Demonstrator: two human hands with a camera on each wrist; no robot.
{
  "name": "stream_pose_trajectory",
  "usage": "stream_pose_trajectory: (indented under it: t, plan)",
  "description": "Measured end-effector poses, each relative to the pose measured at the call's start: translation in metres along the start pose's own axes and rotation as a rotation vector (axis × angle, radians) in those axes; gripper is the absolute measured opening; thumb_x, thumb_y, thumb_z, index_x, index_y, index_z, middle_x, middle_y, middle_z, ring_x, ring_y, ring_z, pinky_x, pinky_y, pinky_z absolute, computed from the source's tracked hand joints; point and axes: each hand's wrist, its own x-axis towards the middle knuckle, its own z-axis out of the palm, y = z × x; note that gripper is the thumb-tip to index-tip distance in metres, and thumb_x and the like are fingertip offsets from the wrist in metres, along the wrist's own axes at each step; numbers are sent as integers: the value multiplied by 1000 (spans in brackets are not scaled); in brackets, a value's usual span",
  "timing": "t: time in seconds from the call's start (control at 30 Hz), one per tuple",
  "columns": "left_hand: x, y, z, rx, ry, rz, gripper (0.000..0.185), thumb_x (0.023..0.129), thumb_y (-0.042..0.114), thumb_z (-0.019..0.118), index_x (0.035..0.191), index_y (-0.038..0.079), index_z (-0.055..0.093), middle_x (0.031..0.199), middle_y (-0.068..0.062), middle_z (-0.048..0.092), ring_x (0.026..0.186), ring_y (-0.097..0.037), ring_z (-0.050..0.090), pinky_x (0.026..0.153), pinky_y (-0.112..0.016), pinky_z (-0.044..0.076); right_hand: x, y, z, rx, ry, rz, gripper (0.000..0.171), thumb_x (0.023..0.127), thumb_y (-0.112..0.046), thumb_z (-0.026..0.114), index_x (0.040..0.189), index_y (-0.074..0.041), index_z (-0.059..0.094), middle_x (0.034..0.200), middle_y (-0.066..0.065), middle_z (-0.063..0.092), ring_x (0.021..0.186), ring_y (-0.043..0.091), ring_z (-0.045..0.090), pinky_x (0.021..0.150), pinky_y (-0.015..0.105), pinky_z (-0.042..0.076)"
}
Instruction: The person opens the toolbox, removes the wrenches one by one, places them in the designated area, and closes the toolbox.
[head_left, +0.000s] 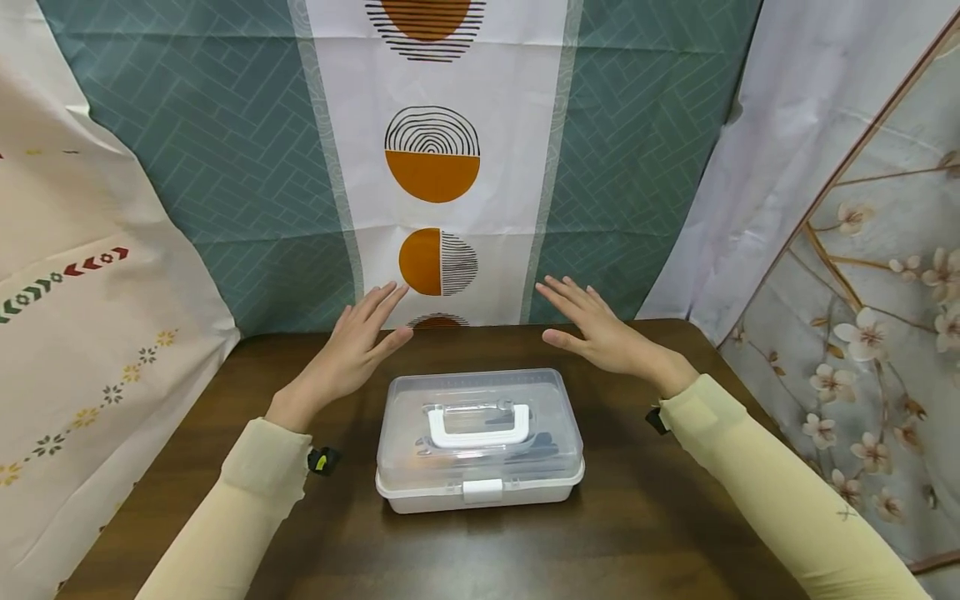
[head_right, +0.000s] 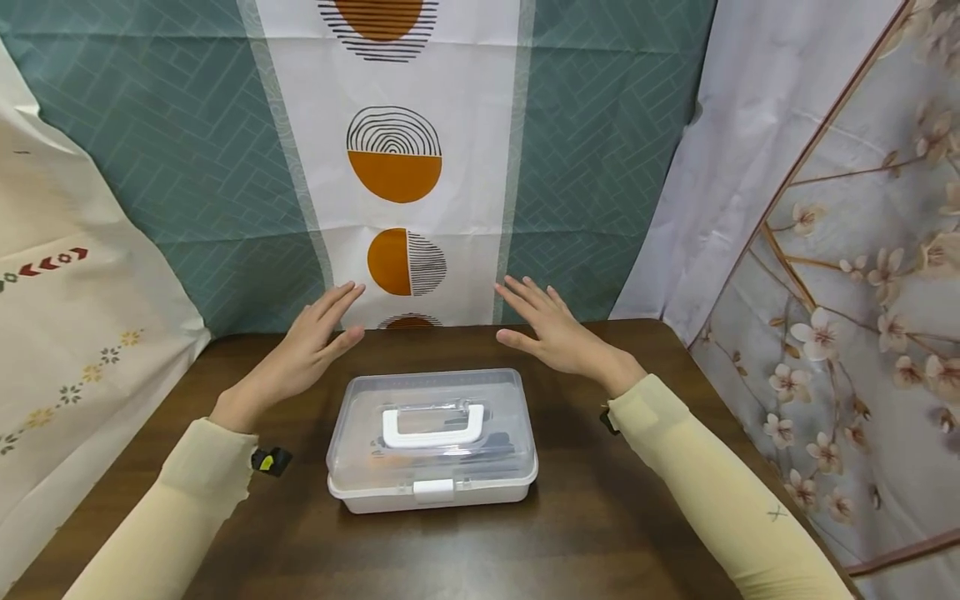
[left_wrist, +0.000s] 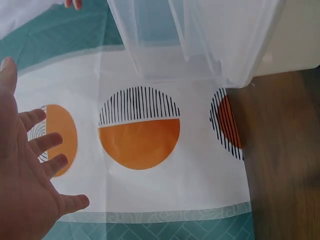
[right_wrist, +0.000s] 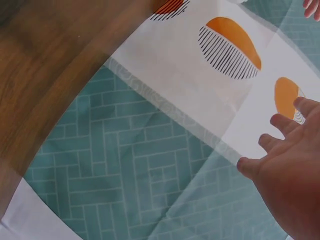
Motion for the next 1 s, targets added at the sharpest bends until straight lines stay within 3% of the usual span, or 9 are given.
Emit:
stream_pose_trajectory:
  t: [0.6,0.83,1.0]
  plan:
    - [-25,24,-4,-23,7,122,70,108,51,49,168,27,21,173,-3,17,159,-28,13,125,-63,2,-18,-27,3,69,-2,-111,77,107,-41,58,169,-27,15,175,1,10,161,26,-1,127,55,-3]
    - [-39,28,1,-47,51,196,67,107,43,56,166,27,29,171,-1,24,156,-31,23,121,-66,21,-23,-35,11,88,8,-172,76,107,-36,60,168,-23,17,174,1,12,161,27,2,128,52,-2]
    - [-47,31,3,-58,70,241,67,106,40,59,165,27,30,170,2,26,154,-29,27,120,-65,23,-28,-40,13,108,3,-190,76,106,-35,61,168,-22,18,174,1,13,161,27,2,128,52,-2]
